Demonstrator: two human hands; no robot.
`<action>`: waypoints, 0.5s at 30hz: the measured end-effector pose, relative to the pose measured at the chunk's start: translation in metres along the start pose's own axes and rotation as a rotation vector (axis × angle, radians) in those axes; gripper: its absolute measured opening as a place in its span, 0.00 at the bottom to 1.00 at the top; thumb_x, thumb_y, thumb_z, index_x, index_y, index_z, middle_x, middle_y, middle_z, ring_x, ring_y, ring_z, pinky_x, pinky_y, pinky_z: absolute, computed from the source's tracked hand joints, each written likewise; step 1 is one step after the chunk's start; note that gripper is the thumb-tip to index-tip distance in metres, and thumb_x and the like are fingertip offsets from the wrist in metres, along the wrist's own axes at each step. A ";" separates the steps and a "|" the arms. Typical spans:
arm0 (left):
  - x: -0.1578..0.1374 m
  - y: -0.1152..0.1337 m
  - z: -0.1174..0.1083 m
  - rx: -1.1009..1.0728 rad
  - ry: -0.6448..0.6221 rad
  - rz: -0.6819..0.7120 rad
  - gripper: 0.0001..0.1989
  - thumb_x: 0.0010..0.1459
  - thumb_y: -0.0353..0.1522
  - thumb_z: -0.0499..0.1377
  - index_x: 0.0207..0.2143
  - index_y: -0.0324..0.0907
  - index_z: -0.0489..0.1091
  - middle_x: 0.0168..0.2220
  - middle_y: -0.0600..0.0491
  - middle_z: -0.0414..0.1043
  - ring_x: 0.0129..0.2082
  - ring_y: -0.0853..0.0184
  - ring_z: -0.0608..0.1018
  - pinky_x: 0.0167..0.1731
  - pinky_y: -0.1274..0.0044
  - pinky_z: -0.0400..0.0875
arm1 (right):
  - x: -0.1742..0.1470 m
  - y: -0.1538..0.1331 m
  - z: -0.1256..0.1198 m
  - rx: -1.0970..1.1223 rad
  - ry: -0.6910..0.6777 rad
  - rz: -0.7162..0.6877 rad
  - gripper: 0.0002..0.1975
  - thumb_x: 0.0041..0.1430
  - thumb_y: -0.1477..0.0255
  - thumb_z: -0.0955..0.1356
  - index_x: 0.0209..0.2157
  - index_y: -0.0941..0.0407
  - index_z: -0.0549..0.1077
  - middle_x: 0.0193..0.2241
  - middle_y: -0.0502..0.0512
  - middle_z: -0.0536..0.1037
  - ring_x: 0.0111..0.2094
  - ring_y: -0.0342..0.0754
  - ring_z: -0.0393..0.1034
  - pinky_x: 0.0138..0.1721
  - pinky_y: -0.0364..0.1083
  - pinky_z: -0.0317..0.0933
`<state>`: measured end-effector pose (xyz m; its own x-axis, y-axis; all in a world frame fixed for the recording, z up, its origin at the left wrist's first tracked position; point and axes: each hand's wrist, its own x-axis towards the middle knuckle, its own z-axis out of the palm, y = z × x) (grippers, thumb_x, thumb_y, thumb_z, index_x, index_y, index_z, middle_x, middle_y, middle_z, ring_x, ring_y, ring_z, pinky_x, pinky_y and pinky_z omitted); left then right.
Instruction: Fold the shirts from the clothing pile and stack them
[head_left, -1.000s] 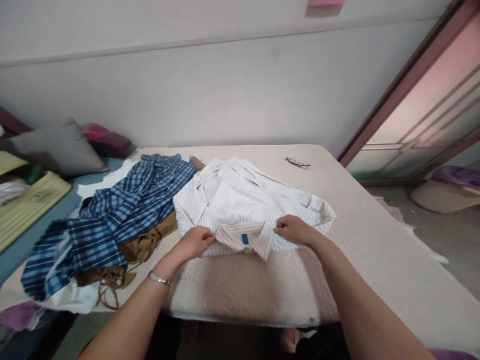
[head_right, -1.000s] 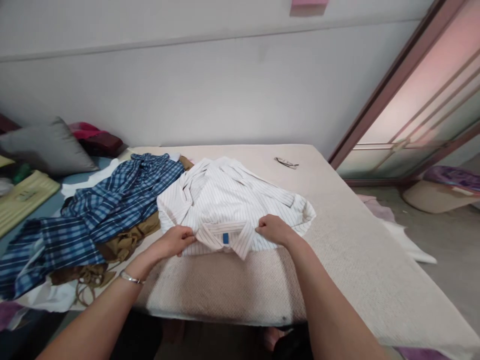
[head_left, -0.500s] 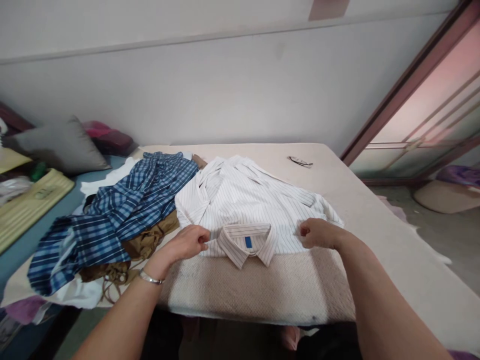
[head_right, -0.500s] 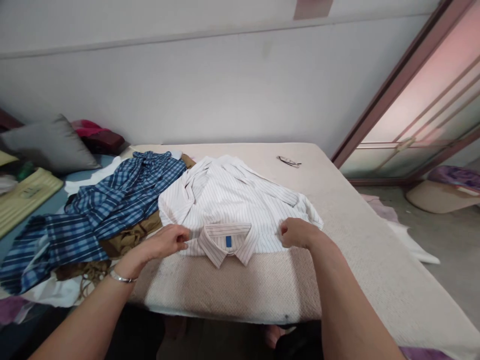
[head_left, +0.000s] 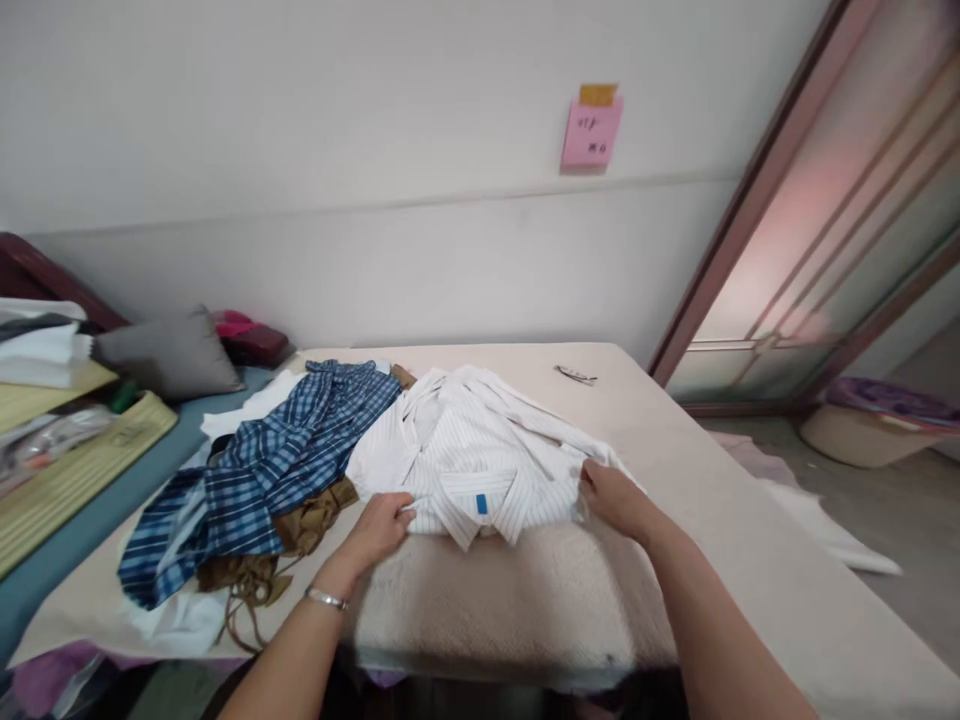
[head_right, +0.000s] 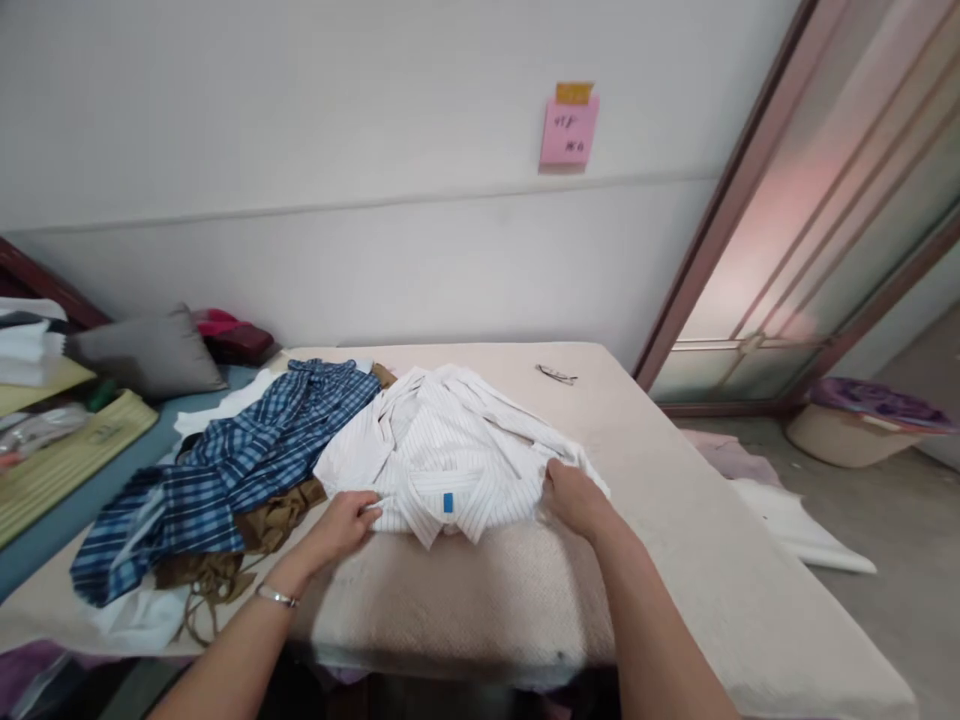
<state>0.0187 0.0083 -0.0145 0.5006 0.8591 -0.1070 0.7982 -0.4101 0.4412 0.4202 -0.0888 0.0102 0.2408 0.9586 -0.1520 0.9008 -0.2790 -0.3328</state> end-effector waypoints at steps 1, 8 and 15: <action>-0.009 0.000 0.001 0.025 0.056 -0.016 0.11 0.64 0.33 0.52 0.27 0.43 0.65 0.27 0.51 0.73 0.33 0.63 0.77 0.33 0.76 0.60 | -0.012 -0.002 0.000 -0.013 -0.005 -0.025 0.04 0.60 0.75 0.65 0.36 0.59 0.71 0.33 0.59 0.76 0.34 0.48 0.68 0.34 0.44 0.51; -0.112 0.008 -0.025 0.063 0.416 0.035 0.14 0.70 0.37 0.47 0.33 0.46 0.68 0.27 0.52 0.75 0.30 0.65 0.77 0.32 0.77 0.62 | -0.114 -0.015 -0.034 -0.023 -0.076 -0.260 0.10 0.49 0.79 0.65 0.20 0.55 0.59 0.23 0.49 0.68 0.29 0.44 0.62 0.31 0.44 0.45; -0.211 0.087 -0.183 0.226 0.898 0.141 0.13 0.68 0.38 0.49 0.35 0.47 0.70 0.22 0.56 0.70 0.22 0.67 0.71 0.28 0.76 0.62 | -0.198 -0.078 -0.188 0.129 0.333 -0.405 0.13 0.68 0.63 0.60 0.29 0.53 0.64 0.22 0.50 0.68 0.26 0.46 0.62 0.30 0.44 0.53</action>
<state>-0.0787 -0.1528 0.2101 0.2269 0.6729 0.7041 0.8433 -0.4974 0.2037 0.3706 -0.2461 0.2412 0.0038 0.9512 0.3086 0.8985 0.1323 -0.4186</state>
